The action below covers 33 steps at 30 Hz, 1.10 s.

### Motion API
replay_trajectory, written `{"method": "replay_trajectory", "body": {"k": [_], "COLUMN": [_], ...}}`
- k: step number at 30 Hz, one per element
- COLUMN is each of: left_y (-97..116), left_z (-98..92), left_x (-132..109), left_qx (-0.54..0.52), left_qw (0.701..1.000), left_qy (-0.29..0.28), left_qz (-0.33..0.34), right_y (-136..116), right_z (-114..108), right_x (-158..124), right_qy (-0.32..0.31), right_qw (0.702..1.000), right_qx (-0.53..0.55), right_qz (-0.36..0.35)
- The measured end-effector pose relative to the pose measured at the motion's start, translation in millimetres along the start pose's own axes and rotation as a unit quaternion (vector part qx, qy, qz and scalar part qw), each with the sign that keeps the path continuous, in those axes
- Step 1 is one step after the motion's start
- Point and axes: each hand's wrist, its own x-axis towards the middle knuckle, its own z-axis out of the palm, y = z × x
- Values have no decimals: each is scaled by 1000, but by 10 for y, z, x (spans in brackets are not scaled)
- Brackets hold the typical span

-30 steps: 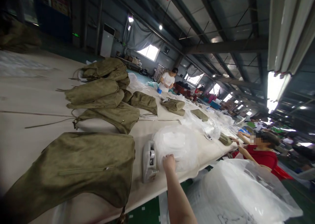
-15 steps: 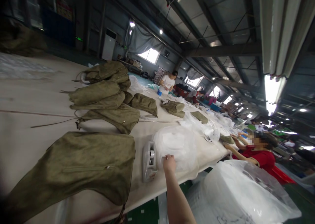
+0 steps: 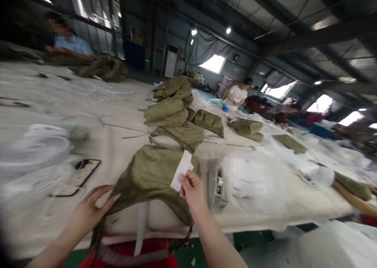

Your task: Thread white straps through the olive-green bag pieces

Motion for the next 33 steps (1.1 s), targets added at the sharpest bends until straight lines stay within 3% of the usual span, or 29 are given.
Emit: {"method": "replay_trajectory", "body": {"k": [2, 4, 6, 9, 13, 17, 20, 23, 27, 30, 33], "left_y": [211, 421, 567, 608, 431, 252, 175, 126, 100, 90, 62], "left_z": [-57, -122, -206, -362, -619, -1025, -1428, -1848, -2300, -2455, -2412], "left_x": [-154, -282, -374, -472, -552, -580, -625, -725, -906, -1015, -1055], "left_qx": [-1, -76, -123, -136, -118, -103, -70, -78, -127, -116, -89], "left_qw": [999, 994, 990, 988, 987, 984, 983, 974, 955, 954, 965], "left_qy": [-44, -70, -46, 5, 31, 94, 123, 172, 223, 218, 171], "left_qz": [-9, -47, -61, -66, -108, -112, -115, -125, -150, -170, -178], "right_y": [58, 139, 232, 387, 637, 883, 1019, 1161, 1383, 1479, 1483], "right_z": [533, 985, 1334, 1650, 1715, 1509, 1342, 1292, 1412, 1572, 1731], "right_x": [-144, -310, -494, -773, -953, -727, -479, -382, -484, -574, -604], "right_qy": [-113, -210, -281, -326, -353, -207, -146, -194, -291, -279, -266], "right_qw": [992, 974, 954, 939, 930, 969, 959, 943, 923, 926, 930], "right_qx": [26, 45, 50, 45, 17, -130, -241, -262, -194, -152, -67], "right_qz": [39, 73, 93, 99, 99, 25, 4, 69, 163, 202, 246]}}
